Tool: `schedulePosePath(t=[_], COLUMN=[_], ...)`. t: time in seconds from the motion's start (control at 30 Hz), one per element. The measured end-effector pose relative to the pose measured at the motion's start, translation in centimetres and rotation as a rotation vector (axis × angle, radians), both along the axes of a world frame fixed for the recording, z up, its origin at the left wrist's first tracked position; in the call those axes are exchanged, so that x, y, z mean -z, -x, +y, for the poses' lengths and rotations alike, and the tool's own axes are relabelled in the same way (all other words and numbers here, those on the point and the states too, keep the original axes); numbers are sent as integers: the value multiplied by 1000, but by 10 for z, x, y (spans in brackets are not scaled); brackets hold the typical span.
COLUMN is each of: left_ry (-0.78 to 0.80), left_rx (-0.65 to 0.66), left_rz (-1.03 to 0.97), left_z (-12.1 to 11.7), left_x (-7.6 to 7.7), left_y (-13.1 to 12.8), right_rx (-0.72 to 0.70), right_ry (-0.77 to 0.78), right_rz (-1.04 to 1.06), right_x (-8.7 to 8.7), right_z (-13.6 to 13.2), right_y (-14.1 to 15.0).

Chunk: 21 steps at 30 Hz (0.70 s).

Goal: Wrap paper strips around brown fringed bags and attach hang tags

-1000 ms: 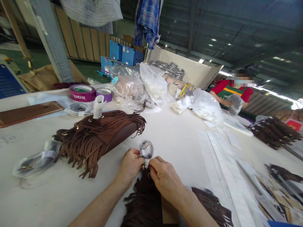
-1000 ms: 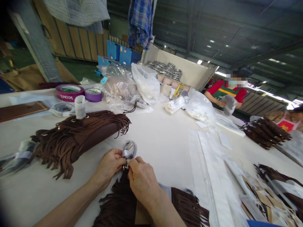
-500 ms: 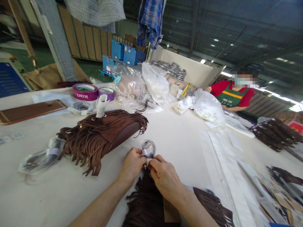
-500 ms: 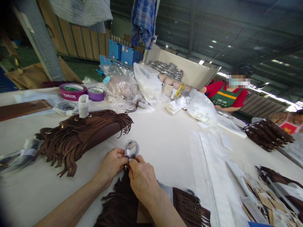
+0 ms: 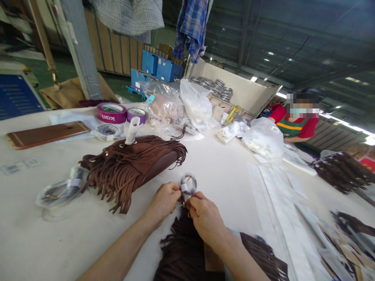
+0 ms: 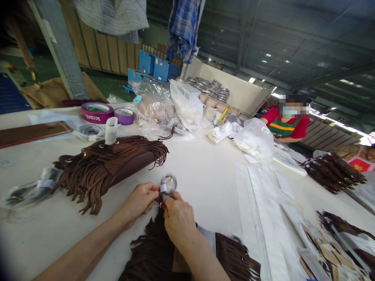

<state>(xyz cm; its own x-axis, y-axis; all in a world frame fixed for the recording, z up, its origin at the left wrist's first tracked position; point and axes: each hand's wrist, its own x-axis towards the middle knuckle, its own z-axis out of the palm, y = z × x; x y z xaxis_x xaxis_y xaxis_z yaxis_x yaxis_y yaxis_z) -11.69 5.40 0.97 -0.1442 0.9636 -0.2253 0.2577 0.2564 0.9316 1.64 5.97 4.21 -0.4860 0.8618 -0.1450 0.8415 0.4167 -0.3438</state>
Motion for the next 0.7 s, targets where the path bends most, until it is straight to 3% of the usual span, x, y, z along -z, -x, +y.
schedulePosePath(t=[0.27, 0.7], left_ry=[-31, -14], left_rx=[259, 338], left_rz=[371, 557], left_z=[-11, -10], left_x=[-4, -7], left_y=[15, 11], right_rx=[14, -16], right_ry=[0, -32], right_rz=[7, 45], right_x=[-1, 2], right_z=[0, 0], right_y=[2, 0])
